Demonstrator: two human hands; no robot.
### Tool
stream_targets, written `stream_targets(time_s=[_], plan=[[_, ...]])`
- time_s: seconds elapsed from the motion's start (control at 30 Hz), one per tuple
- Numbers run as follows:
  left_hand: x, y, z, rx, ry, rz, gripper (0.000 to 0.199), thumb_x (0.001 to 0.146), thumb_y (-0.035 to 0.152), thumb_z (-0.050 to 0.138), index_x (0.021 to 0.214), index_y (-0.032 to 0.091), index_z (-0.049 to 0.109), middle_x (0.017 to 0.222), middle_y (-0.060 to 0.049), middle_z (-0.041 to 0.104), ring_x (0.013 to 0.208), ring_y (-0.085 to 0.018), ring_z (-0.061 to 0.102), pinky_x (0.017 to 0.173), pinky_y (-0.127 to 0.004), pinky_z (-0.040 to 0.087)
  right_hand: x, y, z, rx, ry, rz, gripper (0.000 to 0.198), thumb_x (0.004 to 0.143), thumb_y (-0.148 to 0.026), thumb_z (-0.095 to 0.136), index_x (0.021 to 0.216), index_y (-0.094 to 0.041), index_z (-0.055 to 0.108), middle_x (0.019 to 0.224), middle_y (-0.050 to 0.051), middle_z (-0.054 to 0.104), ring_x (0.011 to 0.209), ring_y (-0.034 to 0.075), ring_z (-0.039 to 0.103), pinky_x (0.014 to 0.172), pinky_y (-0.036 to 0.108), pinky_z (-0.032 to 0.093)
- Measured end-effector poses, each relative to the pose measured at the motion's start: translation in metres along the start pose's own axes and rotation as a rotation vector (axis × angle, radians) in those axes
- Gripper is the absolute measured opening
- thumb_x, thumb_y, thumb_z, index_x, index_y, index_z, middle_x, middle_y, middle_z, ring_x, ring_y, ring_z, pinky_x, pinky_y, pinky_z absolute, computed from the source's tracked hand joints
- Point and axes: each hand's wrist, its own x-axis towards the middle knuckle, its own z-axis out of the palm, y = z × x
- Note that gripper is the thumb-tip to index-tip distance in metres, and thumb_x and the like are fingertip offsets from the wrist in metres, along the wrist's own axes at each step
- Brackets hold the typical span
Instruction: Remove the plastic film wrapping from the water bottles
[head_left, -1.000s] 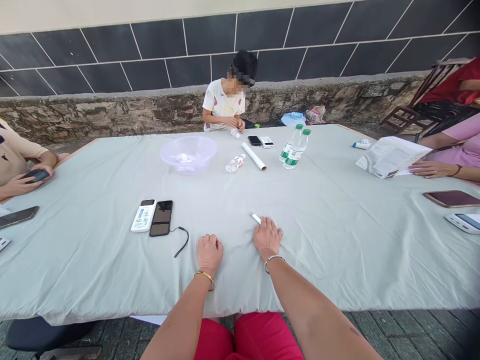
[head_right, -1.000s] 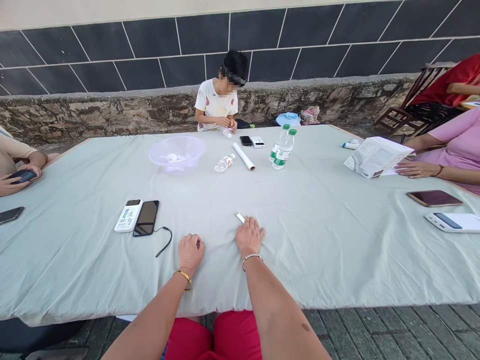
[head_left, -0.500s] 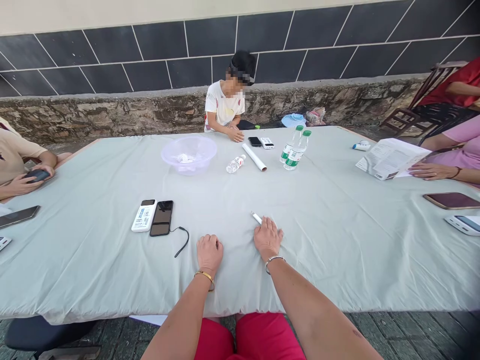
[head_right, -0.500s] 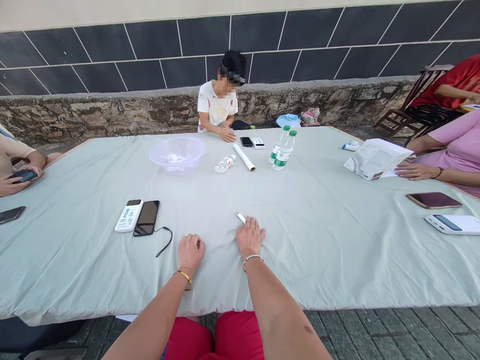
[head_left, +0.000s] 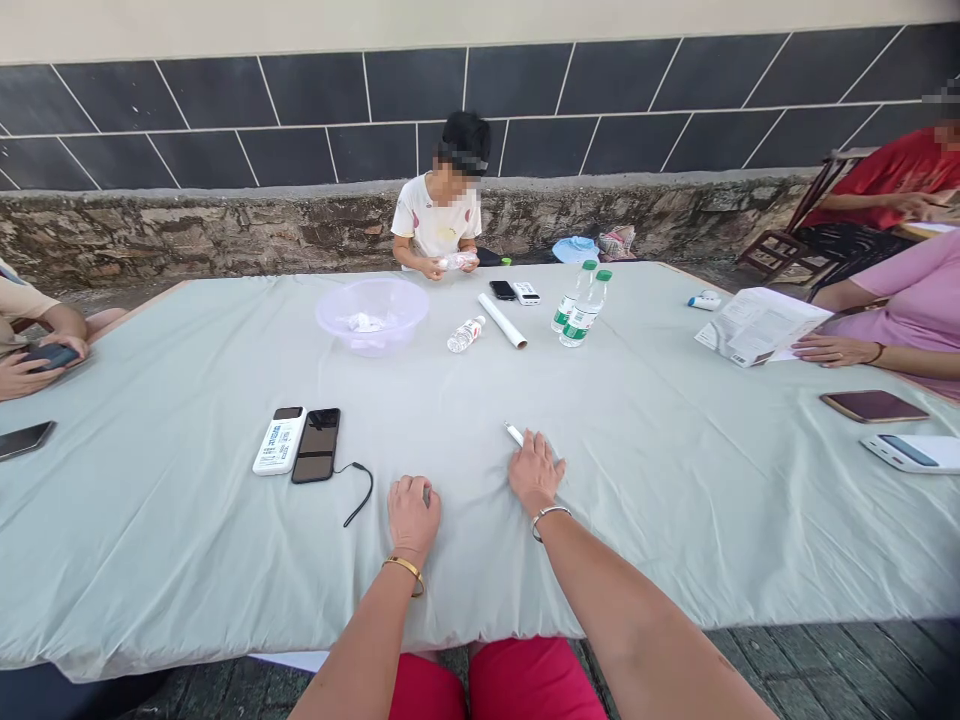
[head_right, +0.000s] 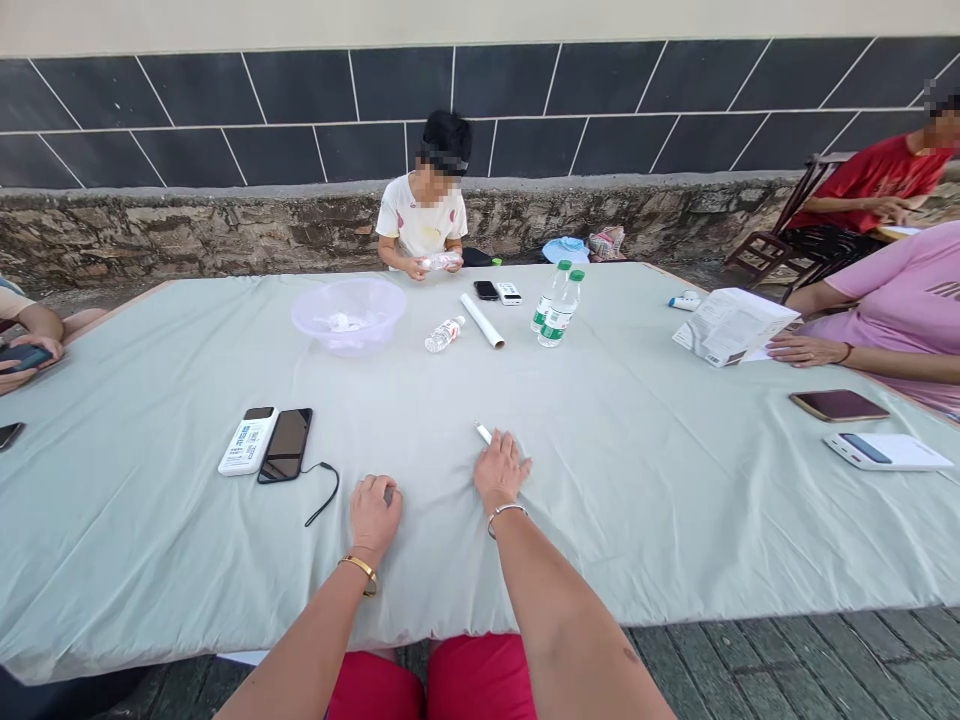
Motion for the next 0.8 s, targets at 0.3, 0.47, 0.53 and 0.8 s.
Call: stream_targets(time_s=[0.3,0.47,0.53,0.8], plan=[[0.001,0.000,0.001,-0.005,0.009,0.002,0.014,0.081,0.017,0.051,0.082,0.021,0.064,0.092,-0.007,0.062,0.093,-0.023,0.052,0.081,-0.035,0.037,-0.006,-0.022,0.014,-0.095,0.139,-0.390,0.054,0.091,-0.017,0.031,0.144,-0.023,0.035,0.155,0.010,0.027,0.140,0.025,0.027,0.112,0.058,0.011],[-0.001,0.001,0.000,-0.005,0.017,0.007,0.014,0.081,0.017,0.052,0.080,0.020,0.065,0.091,-0.007,0.062,0.091,-0.023,0.052,0.080,-0.035,0.037,-0.006,-0.023,0.027,-0.053,0.201,-0.443,0.052,0.090,-0.018,0.033,0.142,-0.022,0.039,0.152,0.010,0.033,0.137,0.025,0.033,0.112,0.053,0.016],[-0.001,0.000,0.001,-0.003,0.024,0.007,0.014,0.081,0.017,0.052,0.079,0.020,0.065,0.090,-0.007,0.062,0.091,-0.023,0.051,0.080,-0.035,0.037,-0.004,-0.021,0.029,-0.031,0.214,-0.447,0.052,0.090,-0.018,0.034,0.141,-0.022,0.040,0.151,0.011,0.034,0.136,0.026,0.034,0.112,0.054,0.016],[-0.001,-0.003,0.004,-0.010,0.061,0.033,0.013,0.080,0.016,0.053,0.077,0.021,0.065,0.088,-0.006,0.063,0.089,-0.022,0.052,0.078,-0.035,0.037,-0.008,-0.022,0.035,0.116,0.261,-0.494,0.047,0.088,-0.017,0.037,0.135,-0.020,0.047,0.141,0.012,0.048,0.128,0.026,0.042,0.111,0.054,0.016]])
